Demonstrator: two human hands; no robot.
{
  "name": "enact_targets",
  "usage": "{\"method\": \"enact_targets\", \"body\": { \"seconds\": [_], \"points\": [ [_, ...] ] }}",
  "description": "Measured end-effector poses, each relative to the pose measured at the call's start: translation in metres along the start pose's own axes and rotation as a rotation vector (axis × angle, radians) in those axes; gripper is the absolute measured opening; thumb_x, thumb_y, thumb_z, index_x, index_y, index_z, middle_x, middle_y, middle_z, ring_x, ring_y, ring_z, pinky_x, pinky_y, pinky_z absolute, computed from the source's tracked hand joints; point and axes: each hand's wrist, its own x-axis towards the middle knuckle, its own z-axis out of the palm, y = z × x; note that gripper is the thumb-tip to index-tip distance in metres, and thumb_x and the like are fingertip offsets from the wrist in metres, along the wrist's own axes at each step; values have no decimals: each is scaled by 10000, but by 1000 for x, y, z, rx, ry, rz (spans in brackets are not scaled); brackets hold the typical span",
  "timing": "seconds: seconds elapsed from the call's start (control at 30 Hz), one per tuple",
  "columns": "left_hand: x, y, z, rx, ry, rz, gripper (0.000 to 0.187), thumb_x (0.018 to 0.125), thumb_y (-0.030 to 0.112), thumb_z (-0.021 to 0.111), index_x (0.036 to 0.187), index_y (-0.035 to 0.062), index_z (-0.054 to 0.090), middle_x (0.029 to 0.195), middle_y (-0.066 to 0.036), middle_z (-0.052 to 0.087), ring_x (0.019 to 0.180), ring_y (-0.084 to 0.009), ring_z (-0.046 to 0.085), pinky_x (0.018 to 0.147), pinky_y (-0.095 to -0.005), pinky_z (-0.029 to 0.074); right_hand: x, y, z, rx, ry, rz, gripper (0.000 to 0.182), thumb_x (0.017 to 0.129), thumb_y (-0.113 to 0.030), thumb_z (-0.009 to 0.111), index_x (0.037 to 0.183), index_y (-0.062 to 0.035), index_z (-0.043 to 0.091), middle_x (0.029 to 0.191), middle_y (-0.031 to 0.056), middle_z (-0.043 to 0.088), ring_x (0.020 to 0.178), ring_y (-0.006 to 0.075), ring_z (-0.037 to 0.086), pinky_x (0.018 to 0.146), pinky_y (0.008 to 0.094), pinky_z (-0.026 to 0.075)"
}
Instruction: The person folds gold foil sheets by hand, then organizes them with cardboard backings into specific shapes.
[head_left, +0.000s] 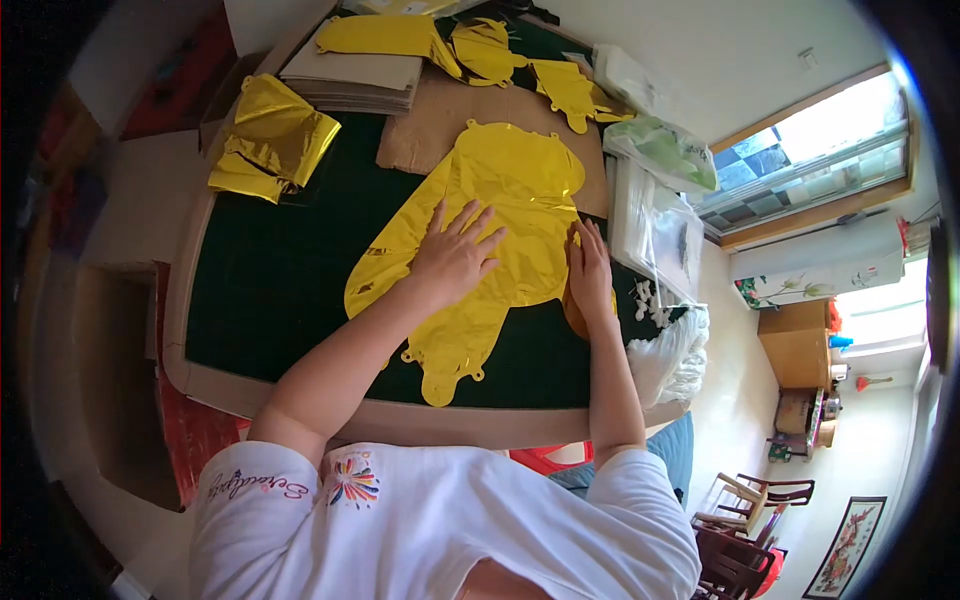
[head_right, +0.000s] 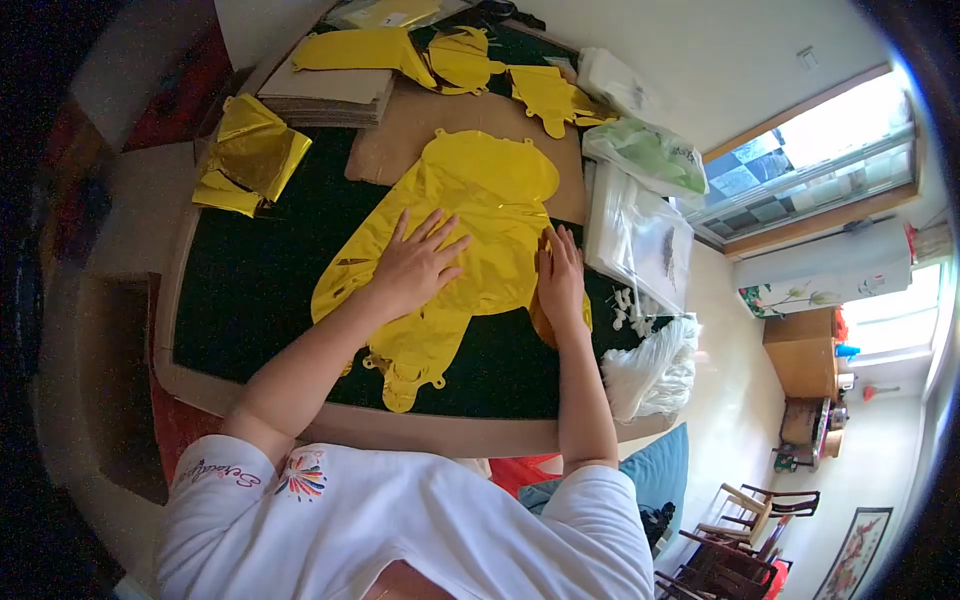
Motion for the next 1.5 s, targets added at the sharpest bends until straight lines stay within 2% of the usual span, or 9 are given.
{"method": "enact_targets", "body": {
  "seconds": [0.4, 0.47, 0.53, 0.67, 0.77, 1.03, 1.17, 1.23, 1.5],
  "points": [
    [3, 4, 9, -17, 67, 27, 477, 950, 394, 446, 1383, 194, 421, 1482, -88, 305, 1398, -256, 211, 1128, -534, 73, 3, -13, -7, 59, 49, 25, 351, 922, -97, 495, 1265, -24, 505, 1341, 211, 460, 1266, 355, 417, 1041, 387, 346],
    [2, 4, 8, -18, 43, 23, 479, 952, 389, 444, 1389, 196, 411, 1484, -87, 301, 1399, -255, 209, 1127, -534, 74, 20, -34, -19, -26, 56, -51, 351, 922, -88, 489, 1268, -29, 506, 1339, 204, 464, 1275, 344, 412, 1040, 387, 350],
    [3, 4, 9, 18, 42, 34, 482, 957, 366, 449, 1403, 195, 384, 1486, -88, 291, 1398, -258, 208, 1127, -532, 79, 44, -49, -22, -22, 69, -305, 352, 922, -93, 491, 1269, -37, 509, 1341, 197, 465, 1273, 350, 410, 1044, 396, 343],
    [4, 3, 11, -8, 142, 22, 487, 960, 382, 418, 1409, 200, 368, 1482, -99, 295, 1401, -257, 200, 1121, -548, 80, 87, -65, 12, -47, 11, -379, 373, 932, -157, 489, 1292, -59, 495, 1361, 188, 449, 1288, 365, 384, 1059, 434, 312],
    [6, -1, 6, -73, 232, -41, 494, 956, 368, 438, 1407, 180, 368, 1473, -127, 301, 1396, -265, 213, 1118, -548, 92, 104, -60, 54, -169, -99, -277, 414, 961, -337, 413, 1348, -195, 457, 1449, 125, 351, 1360, 310, 280, 1087, 503, 227],
    [5, -10, 10, -54, 213, -151, 546, 919, 365, 520, 1393, 134, 380, 1442, -201, 311, 1371, -339, 239, 1088, -587, 121, 109, -43, 75, -230, -59, -310, 459, 944, -367, 433, 1375, -209, 433, 1441, 127, 373, 1332, 328, 333, 1062, 494, 246],
    [5, -8, 5, -31, 197, -153, 537, 919, 367, 521, 1385, 132, 394, 1448, -198, 303, 1376, -337, 231, 1088, -589, 123, 113, -41, 80, -237, -46, -331, 461, 943, -365, 433, 1379, -214, 429, 1440, 126, 375, 1331, 330, 334, 1063, 494, 241],
    [4, -7, -2, -16, 53, -194, 542, 944, 400, 467, 1413, 150, 363, 1492, -168, 232, 1404, -312, 168, 1119, -556, 84, 112, -41, 80, -236, -45, -332, 465, 942, -367, 436, 1382, -216, 425, 1439, 127, 376, 1332, 330, 333, 1063, 493, 242],
    [4, -6, -2, -17, 74, -176, 513, 949, 373, 466, 1399, 140, 387, 1486, -153, 250, 1406, -285, 165, 1125, -538, 85, 113, -52, 40, -111, -6, -270, 427, 972, -304, 421, 1376, -167, 430, 1420, 140, 399, 1329, 329, 342, 1073, 467, 255]
  ]
}}
